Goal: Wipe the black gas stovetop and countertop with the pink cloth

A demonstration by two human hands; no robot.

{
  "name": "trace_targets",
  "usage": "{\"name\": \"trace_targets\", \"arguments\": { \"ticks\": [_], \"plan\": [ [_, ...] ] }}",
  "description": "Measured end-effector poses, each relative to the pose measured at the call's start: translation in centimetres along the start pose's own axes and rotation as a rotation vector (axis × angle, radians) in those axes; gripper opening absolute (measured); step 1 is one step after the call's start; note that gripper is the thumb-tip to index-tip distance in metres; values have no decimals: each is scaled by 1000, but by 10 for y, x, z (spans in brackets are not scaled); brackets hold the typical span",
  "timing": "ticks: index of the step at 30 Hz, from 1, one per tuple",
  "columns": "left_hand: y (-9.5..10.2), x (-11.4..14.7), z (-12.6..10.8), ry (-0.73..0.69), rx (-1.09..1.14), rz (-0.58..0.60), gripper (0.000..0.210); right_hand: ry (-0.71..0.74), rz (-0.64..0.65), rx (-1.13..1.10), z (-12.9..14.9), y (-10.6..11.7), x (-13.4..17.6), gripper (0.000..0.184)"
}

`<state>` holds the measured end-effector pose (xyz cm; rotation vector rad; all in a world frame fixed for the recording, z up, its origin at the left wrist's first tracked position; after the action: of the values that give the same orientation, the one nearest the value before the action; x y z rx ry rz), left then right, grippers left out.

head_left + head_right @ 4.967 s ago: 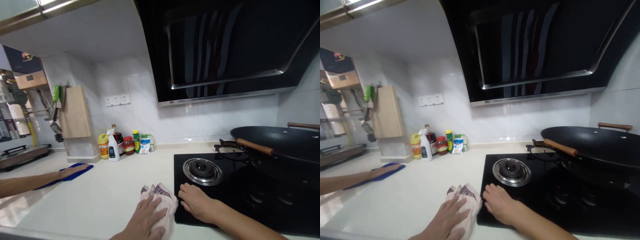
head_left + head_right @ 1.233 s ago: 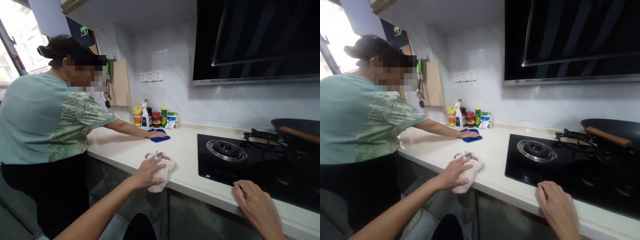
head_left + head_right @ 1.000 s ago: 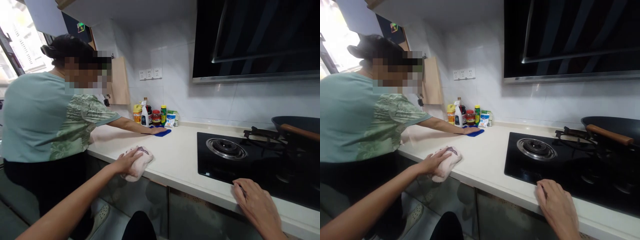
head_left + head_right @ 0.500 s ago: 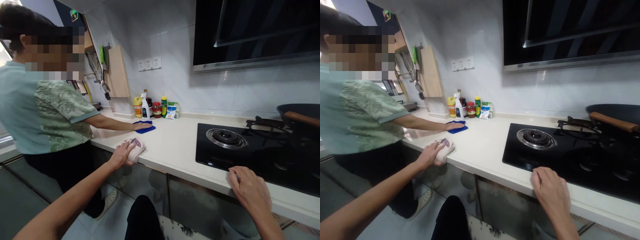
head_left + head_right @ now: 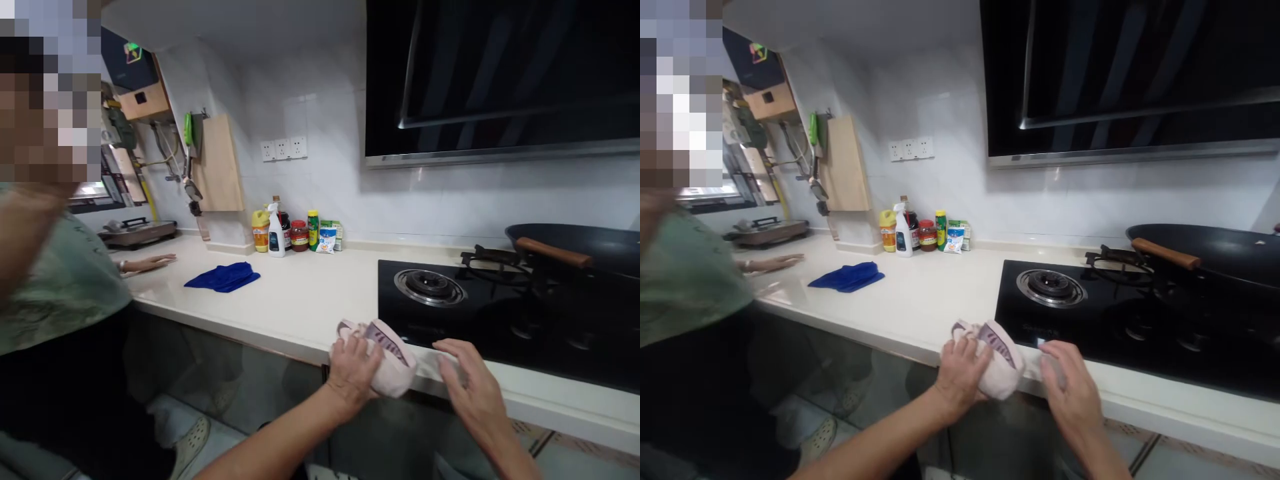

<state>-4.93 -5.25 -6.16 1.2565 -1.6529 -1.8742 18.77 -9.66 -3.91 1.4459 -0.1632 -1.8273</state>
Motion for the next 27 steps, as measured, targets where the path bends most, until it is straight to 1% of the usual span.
{"name": "trace_targets", "arguments": {
  "ticks": [2, 4, 6, 8, 10, 11, 13, 15, 17, 18, 19, 21, 22, 24, 27],
  "plan": [
    [-16, -15, -29, -61, 35, -53, 67, 69, 45, -62, 26, -5, 5, 28],
    [-26, -26, -48, -68, 50, -103, 51, 148, 101, -38, 44, -17, 11, 35],
    [-27, -30, -54, -89, 56, -144, 48, 179, 104, 50, 49, -30, 16, 46],
    [-21, -28, -46, -178, 95, -167, 51, 185, 63, 130, 42, -40, 20, 58],
    [-9, -21, -28, -290, 163, -174, 57, 216, 51, 175, 33, -46, 22, 68],
    [-3, -15, -16, -334, 194, -175, 61, 238, 58, 194, 30, -47, 23, 70],
    [10, -4, 12, -341, 204, -193, 65, 291, 92, 254, 29, -48, 23, 68],
    [22, 9, 42, -290, 187, -194, 63, 335, 139, 340, 35, -50, 22, 66],
    [33, 22, 71, -213, 200, -170, 54, 324, 173, 430, 45, -58, 17, 65],
    [38, 28, 86, -159, 218, -176, 48, 305, 182, 471, 52, -64, 15, 61],
    [44, 33, 101, -97, 243, -203, 45, 283, 179, 504, 59, -72, 12, 54],
    [56, 38, 128, 31, 303, -301, 43, 274, 159, 543, 78, -93, 6, 38],
    [62, 38, 140, 85, 333, -357, 43, 300, 148, 548, 89, -104, 3, 36],
    [71, 30, 156, 162, 383, -450, 45, 388, 142, 534, 114, -127, -4, 38],
    [76, 9, 165, 217, 410, -493, 46, 521, 149, 486, 147, -150, -14, 39]
  ]
}}
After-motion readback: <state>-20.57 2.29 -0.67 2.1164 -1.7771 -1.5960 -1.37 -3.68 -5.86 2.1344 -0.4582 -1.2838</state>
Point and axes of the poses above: each hand's wrist, its own x-axis away from the middle knuckle, its own y-axis out of the back of the hand, z = x × y, the point moved 2 cm from there along -x, towards the middle knuckle, and after that the axes turned 12 degrees about x, right-handed, at the moved point
